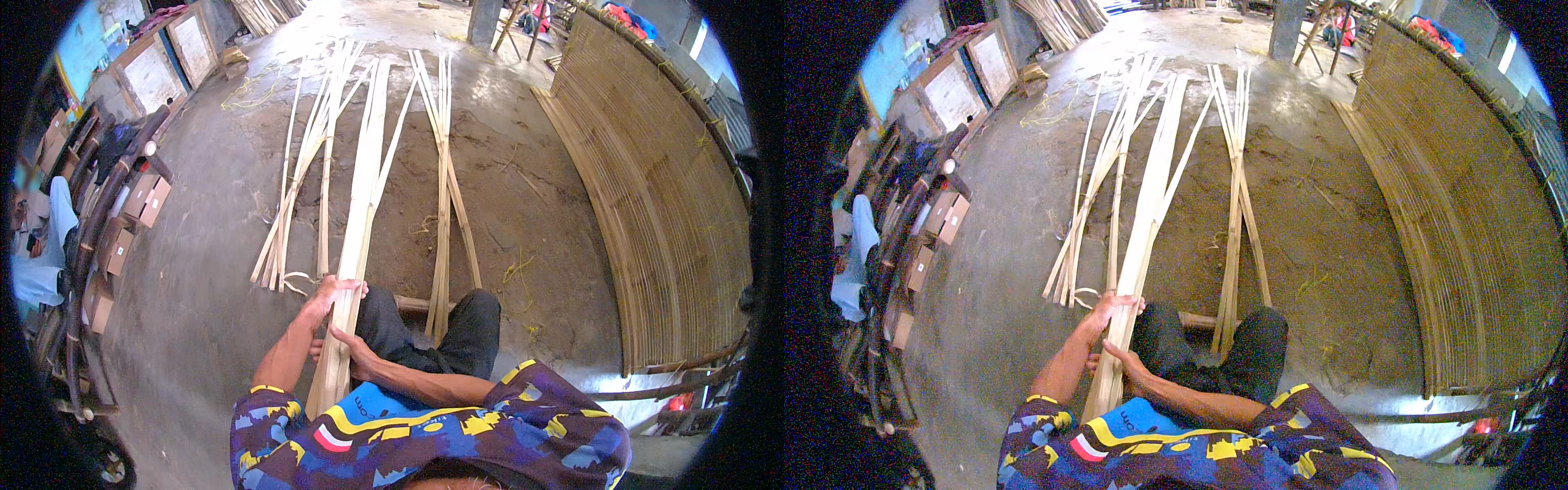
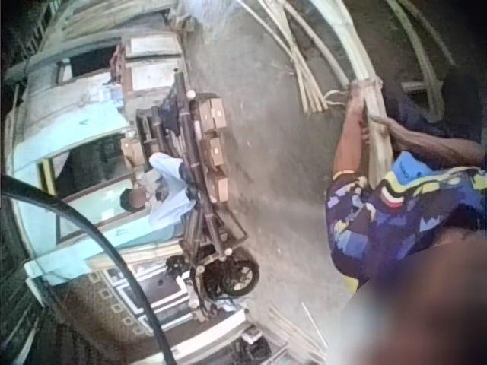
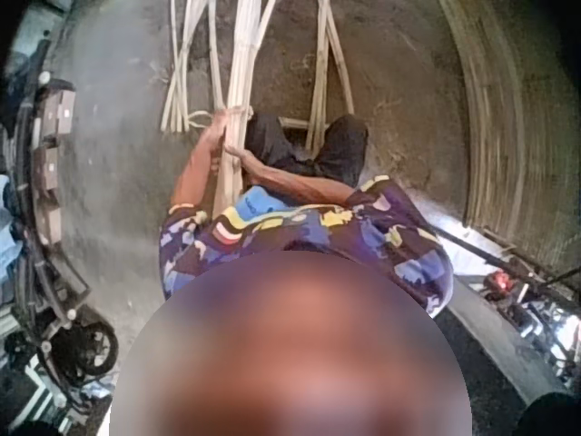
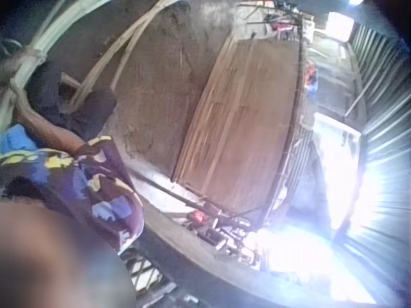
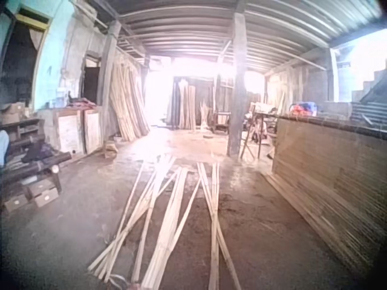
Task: The person sits on the floor and repeatedly picks up bundles of thin bamboo strips, separates them, and lays them out in parallel rows. The person uses both hands to align and adjust the strips on the floor.
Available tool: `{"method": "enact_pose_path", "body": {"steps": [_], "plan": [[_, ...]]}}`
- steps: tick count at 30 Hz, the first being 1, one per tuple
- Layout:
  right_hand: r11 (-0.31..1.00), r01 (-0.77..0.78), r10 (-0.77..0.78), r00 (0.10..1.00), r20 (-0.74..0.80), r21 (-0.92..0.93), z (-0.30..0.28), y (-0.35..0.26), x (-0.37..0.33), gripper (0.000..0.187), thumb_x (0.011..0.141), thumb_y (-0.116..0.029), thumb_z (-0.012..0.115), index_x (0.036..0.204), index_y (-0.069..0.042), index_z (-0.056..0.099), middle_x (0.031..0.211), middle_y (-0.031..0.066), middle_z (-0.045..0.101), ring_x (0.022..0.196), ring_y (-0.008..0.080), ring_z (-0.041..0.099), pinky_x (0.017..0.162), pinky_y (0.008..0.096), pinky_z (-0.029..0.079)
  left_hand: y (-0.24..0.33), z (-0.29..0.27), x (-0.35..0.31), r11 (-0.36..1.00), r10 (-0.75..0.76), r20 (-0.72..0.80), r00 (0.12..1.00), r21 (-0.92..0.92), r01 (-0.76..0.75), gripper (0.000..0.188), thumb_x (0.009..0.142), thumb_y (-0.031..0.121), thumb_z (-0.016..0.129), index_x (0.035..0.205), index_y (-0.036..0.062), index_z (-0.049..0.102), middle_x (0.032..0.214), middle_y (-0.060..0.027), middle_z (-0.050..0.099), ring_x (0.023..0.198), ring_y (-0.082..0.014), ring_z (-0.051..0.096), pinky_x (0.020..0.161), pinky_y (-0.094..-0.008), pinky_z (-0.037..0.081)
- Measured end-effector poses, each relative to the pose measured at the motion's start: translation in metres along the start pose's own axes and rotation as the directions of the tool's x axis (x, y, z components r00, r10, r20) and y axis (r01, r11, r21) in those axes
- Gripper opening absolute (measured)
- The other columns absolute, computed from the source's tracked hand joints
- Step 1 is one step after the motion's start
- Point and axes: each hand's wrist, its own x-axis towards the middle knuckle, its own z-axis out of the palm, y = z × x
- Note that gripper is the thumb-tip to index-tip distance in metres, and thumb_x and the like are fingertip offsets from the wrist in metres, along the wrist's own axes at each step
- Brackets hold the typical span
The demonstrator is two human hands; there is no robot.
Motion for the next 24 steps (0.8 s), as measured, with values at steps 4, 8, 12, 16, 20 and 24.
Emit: {"method": "enact_pose_path", "body": {"steps": [4,8,12,16,20,24], "plan": [[0.99,0.12,-0.095,0.956,-0.277,0.075,-0.001,0.011,0.009,0.023,0.073,-0.018,0.064,0.084,-0.002,0.052,0.067,0.0076,0.055,0.054,0.0189,0.056,0.048,0.0318,0.048,-0.007,0.006,-0.023,0.944,-0.005,-0.06,0.998,0.328,0.024,0.047,0.081,0.032,0.054,0.11,-0.002,0.04,0.091,-0.0143,0.058,0.077,-0.0203,0.059,0.069,-0.0339,0.048],[0.942,0.233,-0.31,0.88,-0.361,-0.241,-0.012,0.011,0.017,0.016,0.075,-0.015,0.06,0.077,-0.001,0.052,0.059,0.0052,0.052,0.047,0.016,0.051,0.043,0.0309,0.046,-0.013,0.001,-0.098,0.944,-0.297,-0.19,0.936,0.089,0.317,0.06,0.082,0.054,0.038,0.117,0.0058,0.035,0.117,-0.0164,0.043,0.103,-0.021,0.047,0.079,-0.0404,0.04],[0.847,0.324,-0.473,0.822,-0.318,-0.421,0.003,-0.001,0.017,0.017,0.077,-0.014,0.059,0.081,-0.002,0.048,0.061,0.0049,0.051,0.048,0.0135,0.05,0.042,0.0285,0.045,-0.038,0.034,-0.178,0.826,0.073,-0.179,0.981,0.562,0.041,0.06,0.073,0.04,0.06,0.112,0.0003,0.037,0.111,-0.0146,0.046,0.097,-0.0218,0.049,0.08,-0.0357,0.041],[0.873,0.411,-0.465,0.865,-0.191,-0.262,0.016,-0.008,0.013,0.018,0.079,-0.014,0.058,0.081,-0.003,0.044,0.062,0.0047,0.05,0.049,0.0138,0.049,0.044,0.0292,0.045,-0.041,0.072,-0.214,0.679,0.171,-0.38,0.909,0.714,0.171,0.047,0.066,0.02,0.07,0.098,-0.0034,0.045,0.079,-0.0104,0.057,0.075,-0.021,0.059,0.069,-0.0319,0.047],[0.949,0.274,-0.3,0.936,-0.183,-0.153,0.002,-0.026,0.028,0.02,0.08,-0.02,0.057,0.08,-0.004,0.045,0.061,0.0052,0.049,0.049,0.0156,0.05,0.045,0.0308,0.046,-0.019,0.084,-0.19,0.838,0.022,-0.386,0.922,0.51,0.193,0.035,0.068,0.007,0.066,0.092,-0.0032,0.043,0.072,-0.0098,0.057,0.056,-0.0157,0.059,0.048,-0.0289,0.048],[0.978,0.164,-0.187,0.963,-0.195,-0.129,-0.021,-0.066,0.052,0.033,0.08,-0.034,0.056,0.085,-0.003,0.047,0.065,0.007,0.052,0.055,0.019,0.052,0.052,0.0333,0.047,0.001,0.075,-0.146,0.972,-0.155,-0.246,0.957,0.134,0.192,0.022,0.072,0.01,0.063,0.086,0.0013,0.048,0.07,-0.0074,0.057,0.056,-0.0143,0.056,0.051,-0.0261,0.047]]}}
